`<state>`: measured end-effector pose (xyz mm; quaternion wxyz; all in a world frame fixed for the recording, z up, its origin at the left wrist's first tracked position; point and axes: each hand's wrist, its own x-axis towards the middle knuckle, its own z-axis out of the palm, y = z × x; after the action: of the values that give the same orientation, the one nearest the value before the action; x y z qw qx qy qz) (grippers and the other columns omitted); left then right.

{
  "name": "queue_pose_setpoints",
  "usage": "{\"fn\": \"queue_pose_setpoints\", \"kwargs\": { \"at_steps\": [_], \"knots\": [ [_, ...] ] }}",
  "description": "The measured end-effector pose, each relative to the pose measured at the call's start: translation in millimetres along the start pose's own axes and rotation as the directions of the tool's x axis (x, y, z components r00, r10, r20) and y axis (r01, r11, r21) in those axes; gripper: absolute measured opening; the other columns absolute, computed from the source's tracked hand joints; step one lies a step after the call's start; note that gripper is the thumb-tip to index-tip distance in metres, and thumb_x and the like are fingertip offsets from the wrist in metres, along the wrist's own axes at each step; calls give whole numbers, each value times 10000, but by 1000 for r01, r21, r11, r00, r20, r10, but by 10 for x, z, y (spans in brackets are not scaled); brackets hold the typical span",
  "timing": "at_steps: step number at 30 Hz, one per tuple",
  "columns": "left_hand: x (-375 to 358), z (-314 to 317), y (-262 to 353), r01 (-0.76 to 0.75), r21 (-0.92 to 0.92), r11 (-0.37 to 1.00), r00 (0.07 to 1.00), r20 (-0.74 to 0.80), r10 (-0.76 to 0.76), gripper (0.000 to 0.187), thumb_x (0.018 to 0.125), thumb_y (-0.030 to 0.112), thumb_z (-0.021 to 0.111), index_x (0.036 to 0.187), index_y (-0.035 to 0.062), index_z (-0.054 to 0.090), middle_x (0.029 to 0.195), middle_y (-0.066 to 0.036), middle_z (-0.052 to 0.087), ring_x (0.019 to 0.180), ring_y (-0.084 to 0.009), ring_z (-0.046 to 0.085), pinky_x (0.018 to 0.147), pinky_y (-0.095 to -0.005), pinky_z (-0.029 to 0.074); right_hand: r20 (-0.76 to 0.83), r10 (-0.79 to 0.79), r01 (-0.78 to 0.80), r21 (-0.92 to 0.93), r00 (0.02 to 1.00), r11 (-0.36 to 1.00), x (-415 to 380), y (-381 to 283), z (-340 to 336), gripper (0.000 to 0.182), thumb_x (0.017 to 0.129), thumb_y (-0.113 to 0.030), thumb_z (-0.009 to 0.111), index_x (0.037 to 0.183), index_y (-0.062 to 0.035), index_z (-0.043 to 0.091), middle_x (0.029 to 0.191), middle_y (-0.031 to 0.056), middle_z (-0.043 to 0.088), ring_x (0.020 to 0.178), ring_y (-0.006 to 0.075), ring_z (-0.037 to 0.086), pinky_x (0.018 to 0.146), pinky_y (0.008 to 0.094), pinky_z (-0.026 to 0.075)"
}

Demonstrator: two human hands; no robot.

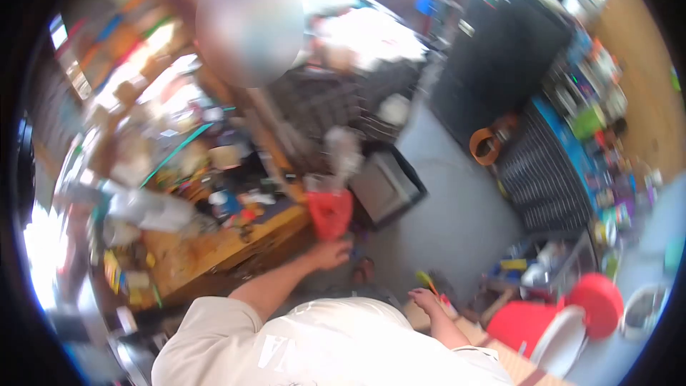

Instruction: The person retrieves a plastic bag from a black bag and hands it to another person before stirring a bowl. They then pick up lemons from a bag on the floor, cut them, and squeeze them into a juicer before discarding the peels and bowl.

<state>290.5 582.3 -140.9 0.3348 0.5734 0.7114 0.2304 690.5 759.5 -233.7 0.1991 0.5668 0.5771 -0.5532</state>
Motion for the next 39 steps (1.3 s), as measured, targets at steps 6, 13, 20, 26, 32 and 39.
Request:
{"fn": "queue_pose_setpoints", "kwargs": {
  "at_steps": [6,13,20,26,32,39],
  "knots": [
    [-2517,-76,-125,551,-61,832,807,-215,-550,498,941,405,587,1378,167,582,1324,-148,634,1227,-373,584,1033,-498,472,454,-380,591,-606,806,532,1211,-1133,263,323,908,-329,594,1120,-127,731,1042,130,736,944,273,703,826,441,561],
    [-5002,927,-195,508,-852,126,-386,-356,-851,407,871,370,643,1193,130,701,1156,-149,714,1097,-342,669,971,-444,526,975,-143,858,-220,172,-465,820,-2271,2433,284,918,-257,650,1148,-112,730,1088,84,736,857,182,697,796,362,563],
    [-6385,2591,-1019,570,-821,-48,-118,-24,-993,341,879,320,586,1043,62,736,1068,-219,709,1027,-412,668,920,-499,539,882,-345,943,-260,320,207,-1944,-2966,4937,333,911,-194,719,1194,-24,680,1116,135,730,1010,202,697,894,340,548],
    [-6942,3220,-2092,603,-797,-47,5,63,-998,367,902,325,534,1048,50,730,1089,-234,695,1034,-430,654,956,-487,519,621,-727,895,-89,-292,-436,-2604,-3617,6413,172,859,11,668,1021,-35,700,866,107,669,726,257,630,701,339,521],
    [-7134,4054,-3792,703,-711,-18,28,54,-998,378,893,309,577,1125,37,700,1161,-245,672,1104,-400,635,985,-464,503,373,-879,925,-118,-297,-362,-1959,-3750,6863,205,922,34,596,1120,11,641,993,73,586,887,152,559,798,278,459],
    [-6881,4611,-5726,700,-708,-92,10,139,-990,459,917,298,597,1305,55,608,1410,-168,539,1255,-365,553,1059,-470,471,410,-299,131,-389,-862,-912,-1605,-3691,6650,327,894,-236,620,1133,-16,578,1071,153,569,956,309,571,858,450,448]
  ]
}}
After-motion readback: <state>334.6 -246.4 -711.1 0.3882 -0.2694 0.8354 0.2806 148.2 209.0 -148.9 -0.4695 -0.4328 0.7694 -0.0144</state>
